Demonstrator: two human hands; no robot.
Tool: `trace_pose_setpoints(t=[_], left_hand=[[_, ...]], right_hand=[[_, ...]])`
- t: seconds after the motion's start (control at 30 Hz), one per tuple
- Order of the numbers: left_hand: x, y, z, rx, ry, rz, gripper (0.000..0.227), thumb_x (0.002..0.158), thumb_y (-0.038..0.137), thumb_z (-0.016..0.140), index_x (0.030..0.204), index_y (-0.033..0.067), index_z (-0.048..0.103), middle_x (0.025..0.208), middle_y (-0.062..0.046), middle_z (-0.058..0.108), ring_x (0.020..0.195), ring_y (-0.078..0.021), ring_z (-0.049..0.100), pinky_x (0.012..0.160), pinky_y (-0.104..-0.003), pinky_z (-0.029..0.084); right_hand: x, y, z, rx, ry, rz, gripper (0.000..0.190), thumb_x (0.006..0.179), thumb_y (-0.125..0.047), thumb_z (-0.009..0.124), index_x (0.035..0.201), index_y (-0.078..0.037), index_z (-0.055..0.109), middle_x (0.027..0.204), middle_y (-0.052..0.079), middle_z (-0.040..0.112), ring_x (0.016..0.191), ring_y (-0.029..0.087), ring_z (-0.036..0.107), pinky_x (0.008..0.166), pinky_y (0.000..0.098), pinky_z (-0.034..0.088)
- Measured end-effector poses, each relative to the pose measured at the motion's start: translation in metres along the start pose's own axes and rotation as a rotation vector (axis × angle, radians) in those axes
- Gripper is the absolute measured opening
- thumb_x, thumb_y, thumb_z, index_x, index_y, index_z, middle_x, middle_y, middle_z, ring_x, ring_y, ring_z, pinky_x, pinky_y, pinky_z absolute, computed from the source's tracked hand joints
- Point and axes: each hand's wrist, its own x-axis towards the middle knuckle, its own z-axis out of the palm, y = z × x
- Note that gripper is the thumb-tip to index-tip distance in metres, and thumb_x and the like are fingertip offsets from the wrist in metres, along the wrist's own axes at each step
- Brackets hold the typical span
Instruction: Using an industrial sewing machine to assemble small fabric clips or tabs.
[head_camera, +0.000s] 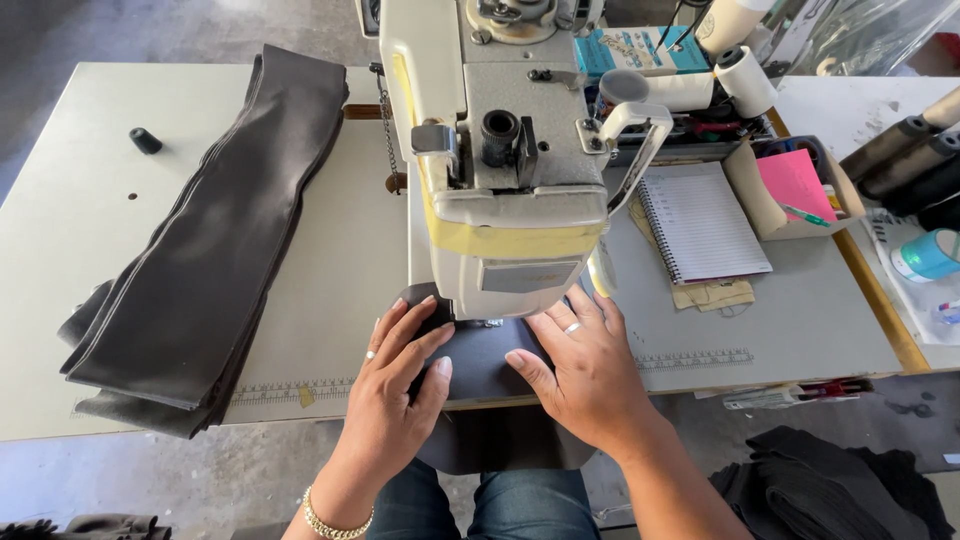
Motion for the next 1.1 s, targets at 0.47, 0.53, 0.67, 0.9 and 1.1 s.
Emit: trace_pose_setpoints(t=[0.47, 0.53, 0.67, 0.9, 1.1], left_hand=[[-0.0039, -0.0037, 0.0022, -0.026, 0.002, -0.011, 0.032, 0.098, 0.012, 0.057, 0.128, 0.0044, 0.067, 0.148, -0.016, 0.055, 0.15, -0.0391, 0.037, 0.122, -0.051, 0.036], [-0.0043, -0.0042, 0.0022, -0.02, -0.008, -0.008, 0.033, 0.098, 0.013, 0.057, 0.129, 0.0049, 0.066, 0.149, -0.016, 0.055, 0.15, -0.0399, 0.037, 0.122, -0.052, 0.034], [-0.0062, -0.0027, 0.0015, -0.023, -0.012, -0.018, 0.033, 0.098, 0.014, 0.057, 0.129, 0.006, 0.066, 0.15, -0.015, 0.055, 0.15, -0.0382, 0.036, 0.122, -0.05, 0.035], [-0.0068, 0.0003, 0.0009, -0.011, 0.004, -0.001, 0.032, 0.098, 0.013, 0.057, 0.128, 0.007, 0.067, 0.149, -0.015, 0.055, 0.15, -0.0384, 0.037, 0.123, -0.051, 0.033], [-0.0098, 0.003, -0.0009, -0.014, -0.007, 0.003, 0.032, 0.099, 0.015, 0.058, 0.129, 0.0081, 0.068, 0.15, -0.015, 0.054, 0.151, -0.0381, 0.034, 0.123, -0.051, 0.032]], right_hand=[[-0.0019, 0.0, -0.0001, 0.006, 0.014, -0.01, 0.049, 0.104, -0.051, 0.041, 0.117, -0.011, 0.066, 0.123, 0.002, 0.068, 0.127, 0.032, 0.05, 0.109, 0.0579, 0.031], [-0.0021, -0.0003, 0.0001, -0.002, 0.017, -0.014, 0.047, 0.104, -0.049, 0.043, 0.114, -0.01, 0.066, 0.121, 0.002, 0.068, 0.126, 0.032, 0.051, 0.109, 0.0583, 0.032], [-0.0037, -0.0008, 0.0006, 0.007, 0.001, 0.004, 0.047, 0.103, -0.05, 0.043, 0.113, -0.01, 0.066, 0.117, 0.001, 0.068, 0.126, 0.032, 0.051, 0.11, 0.0596, 0.031], [-0.0073, 0.0017, 0.002, 0.004, -0.008, 0.014, 0.05, 0.103, -0.051, 0.042, 0.118, -0.01, 0.066, 0.124, 0.003, 0.068, 0.133, 0.037, 0.048, 0.11, 0.0614, 0.03], [-0.0112, 0.0042, -0.0002, 0.024, 0.007, 0.0, 0.049, 0.104, -0.049, 0.041, 0.125, -0.011, 0.063, 0.132, 0.002, 0.065, 0.137, 0.039, 0.047, 0.113, 0.0602, 0.026]])
